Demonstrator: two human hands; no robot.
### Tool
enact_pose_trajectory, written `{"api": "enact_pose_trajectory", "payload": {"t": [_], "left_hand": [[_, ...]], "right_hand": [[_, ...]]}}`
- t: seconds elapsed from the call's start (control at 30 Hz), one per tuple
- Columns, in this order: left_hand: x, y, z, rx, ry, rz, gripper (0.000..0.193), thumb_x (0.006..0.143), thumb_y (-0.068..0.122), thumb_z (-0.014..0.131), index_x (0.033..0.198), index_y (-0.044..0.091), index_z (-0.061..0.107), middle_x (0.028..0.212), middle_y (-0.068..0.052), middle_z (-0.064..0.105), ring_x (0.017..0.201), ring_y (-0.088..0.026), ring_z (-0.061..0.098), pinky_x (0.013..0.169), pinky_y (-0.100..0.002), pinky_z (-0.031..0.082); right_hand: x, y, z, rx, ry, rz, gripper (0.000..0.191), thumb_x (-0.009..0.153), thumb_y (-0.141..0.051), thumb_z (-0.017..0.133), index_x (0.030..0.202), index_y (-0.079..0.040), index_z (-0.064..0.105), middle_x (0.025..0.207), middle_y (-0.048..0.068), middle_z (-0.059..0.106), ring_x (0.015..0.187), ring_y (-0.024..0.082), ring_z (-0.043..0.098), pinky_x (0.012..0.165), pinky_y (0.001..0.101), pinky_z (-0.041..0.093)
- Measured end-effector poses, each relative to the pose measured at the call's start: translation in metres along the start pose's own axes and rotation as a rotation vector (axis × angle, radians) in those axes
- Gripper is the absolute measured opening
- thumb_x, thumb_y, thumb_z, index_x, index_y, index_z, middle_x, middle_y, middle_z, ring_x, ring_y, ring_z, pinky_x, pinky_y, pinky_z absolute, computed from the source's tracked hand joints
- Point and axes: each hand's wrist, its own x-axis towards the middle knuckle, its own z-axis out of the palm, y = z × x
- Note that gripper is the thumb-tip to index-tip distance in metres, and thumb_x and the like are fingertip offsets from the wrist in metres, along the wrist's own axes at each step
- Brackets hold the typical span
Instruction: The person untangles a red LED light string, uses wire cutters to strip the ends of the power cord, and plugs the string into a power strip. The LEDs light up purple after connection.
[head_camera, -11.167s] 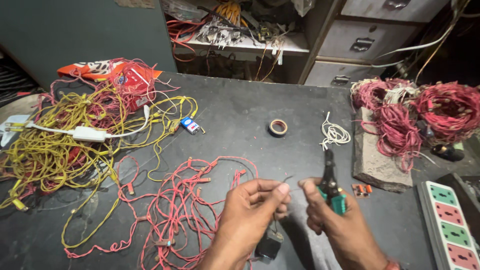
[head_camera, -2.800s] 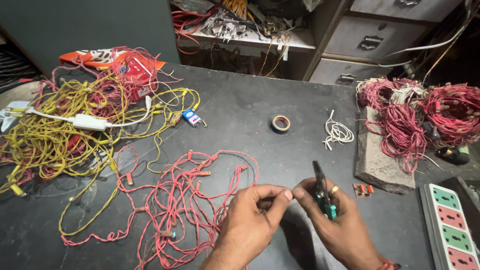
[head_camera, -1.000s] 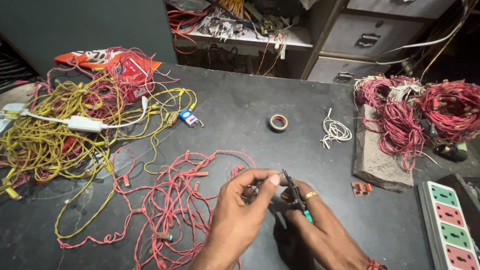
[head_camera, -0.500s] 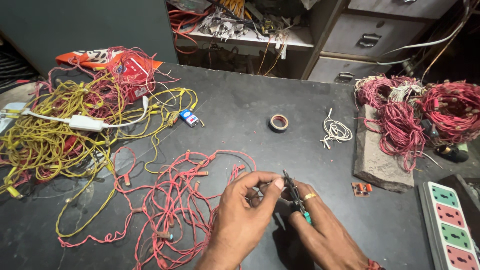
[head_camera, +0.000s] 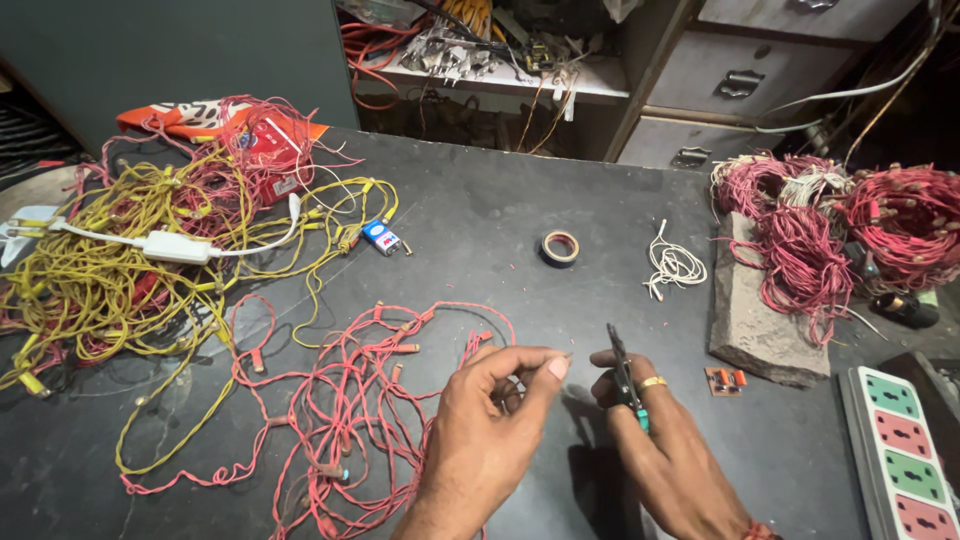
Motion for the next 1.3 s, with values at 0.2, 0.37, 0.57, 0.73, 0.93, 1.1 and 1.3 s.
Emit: {"api": "enact_pose_trajectory", "payload": {"t": [0.2,0.37,0.57,0.73,0.93,1.1,1.3], "left_hand": [[0.000,-0.005,-0.001,0.031,-0.004,0.046,0.029,0.085,0.034,0.075,0.106,0.015,0.083,0.078,0.001,0.063,0.061,-0.010,0.051,0.056,-0.027,0.045],[0.000,-0.009,0.001,0.036,-0.034,0.054,0.027,0.083,0.034,0.077,0.102,0.016,0.084,0.079,0.000,0.066,0.064,-0.011,0.056,0.059,-0.028,0.048],[-0.002,-0.006,0.000,0.130,-0.064,0.055,0.026,0.081,0.034,0.078,0.103,0.020,0.084,0.082,0.003,0.069,0.065,-0.011,0.061,0.061,-0.028,0.050],[-0.003,-0.005,0.004,0.120,-0.045,-0.034,0.025,0.080,0.035,0.078,0.098,0.019,0.085,0.078,0.000,0.070,0.065,-0.011,0.059,0.061,-0.029,0.050],[0.004,-0.013,0.006,-0.113,-0.004,-0.071,0.028,0.082,0.032,0.078,0.100,0.012,0.084,0.069,0.003,0.070,0.064,-0.005,0.057,0.059,-0.025,0.048],[0.010,-0.021,0.004,-0.379,-0.022,-0.193,0.031,0.085,0.028,0.077,0.102,0.004,0.083,0.070,0.004,0.064,0.060,-0.008,0.043,0.051,-0.027,0.032],[0.010,-0.021,0.003,-0.388,-0.054,-0.089,0.031,0.086,0.028,0.076,0.104,0.004,0.083,0.075,0.004,0.069,0.070,-0.004,0.055,0.059,-0.023,0.042]], "right_hand": [[0.005,-0.019,0.014,0.318,0.106,0.112,0.028,0.096,-0.027,0.064,0.109,-0.004,0.071,0.079,0.004,0.063,0.072,0.012,0.056,0.064,0.0302,0.046],[0.004,-0.023,0.015,0.308,0.147,0.023,0.024,0.093,-0.026,0.068,0.105,-0.005,0.073,0.073,-0.002,0.059,0.066,0.006,0.052,0.059,0.0247,0.044],[0.005,-0.021,0.012,0.260,0.153,-0.088,0.020,0.093,-0.022,0.069,0.103,-0.005,0.070,0.076,-0.001,0.063,0.071,0.007,0.057,0.064,0.0258,0.049],[0.007,-0.023,0.010,0.130,0.206,-0.093,0.019,0.093,-0.022,0.069,0.103,-0.006,0.069,0.080,0.000,0.067,0.075,0.007,0.059,0.069,0.0269,0.051],[0.001,-0.031,0.009,0.061,0.160,0.031,0.026,0.093,-0.025,0.062,0.114,-0.009,0.064,0.088,0.005,0.067,0.081,0.013,0.063,0.075,0.0315,0.052],[0.000,-0.030,0.009,-0.225,0.099,-0.147,0.042,0.085,-0.013,0.061,0.127,-0.010,0.057,0.101,0.012,0.067,0.096,0.026,0.067,0.084,0.0400,0.050],[-0.001,-0.025,0.019,-0.269,0.088,-0.218,0.050,0.082,-0.010,0.062,0.130,-0.007,0.053,0.104,0.015,0.062,0.102,0.031,0.063,0.089,0.0424,0.048]]}}
